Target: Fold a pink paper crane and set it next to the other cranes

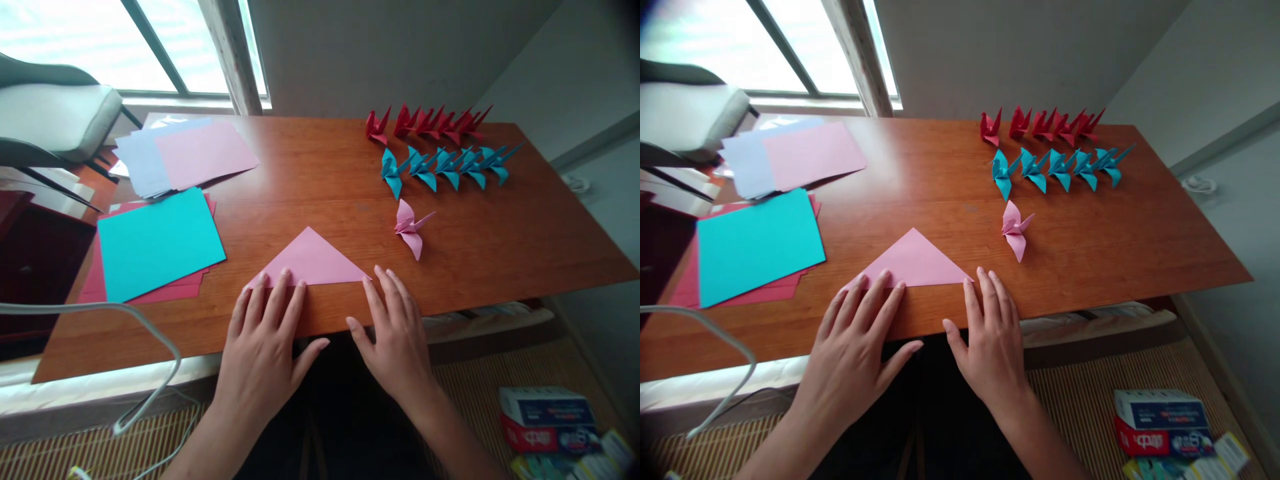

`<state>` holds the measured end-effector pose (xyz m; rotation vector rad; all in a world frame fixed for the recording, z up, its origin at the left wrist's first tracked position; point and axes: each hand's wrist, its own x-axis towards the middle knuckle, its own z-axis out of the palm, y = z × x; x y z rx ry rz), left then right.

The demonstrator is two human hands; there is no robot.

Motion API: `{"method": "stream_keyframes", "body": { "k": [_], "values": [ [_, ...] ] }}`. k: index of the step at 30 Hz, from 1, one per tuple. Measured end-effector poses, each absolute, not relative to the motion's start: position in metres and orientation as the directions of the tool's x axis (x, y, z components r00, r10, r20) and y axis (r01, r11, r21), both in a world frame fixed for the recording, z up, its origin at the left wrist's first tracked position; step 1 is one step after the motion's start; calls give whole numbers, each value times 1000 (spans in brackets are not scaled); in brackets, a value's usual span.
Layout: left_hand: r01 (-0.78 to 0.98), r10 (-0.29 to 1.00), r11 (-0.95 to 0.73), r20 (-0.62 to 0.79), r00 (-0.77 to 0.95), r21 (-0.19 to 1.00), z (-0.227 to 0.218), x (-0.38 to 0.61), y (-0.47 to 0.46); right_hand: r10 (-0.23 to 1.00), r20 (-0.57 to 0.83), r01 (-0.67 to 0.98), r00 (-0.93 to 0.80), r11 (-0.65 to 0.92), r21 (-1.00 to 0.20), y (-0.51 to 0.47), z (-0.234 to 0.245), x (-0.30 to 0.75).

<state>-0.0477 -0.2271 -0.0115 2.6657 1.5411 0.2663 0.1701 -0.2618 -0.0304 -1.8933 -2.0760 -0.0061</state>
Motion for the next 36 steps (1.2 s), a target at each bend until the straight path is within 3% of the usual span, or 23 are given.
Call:
{"method": "stream_keyframes", "body": {
  "k": [8, 22, 30, 36],
  "values": [
    [850, 860, -508, 135, 492, 138, -13, -47, -228, 963, 267, 968, -23, 87, -233, -261, -29, 175],
    [837, 853, -520, 162, 497, 169, -12, -51, -228, 946, 322, 837, -43, 210, -505, -210, -19, 155],
    [838, 857, -514, 159, 491, 181, -11, -48, -227, 932, 348, 669, 100, 196, -717, -220, -6, 157],
    [841, 859, -511, 154, 489, 179, -10, -47, -227, 936, 330, 624, 125, 184, -759, -227, -5, 160]
  ]
}}
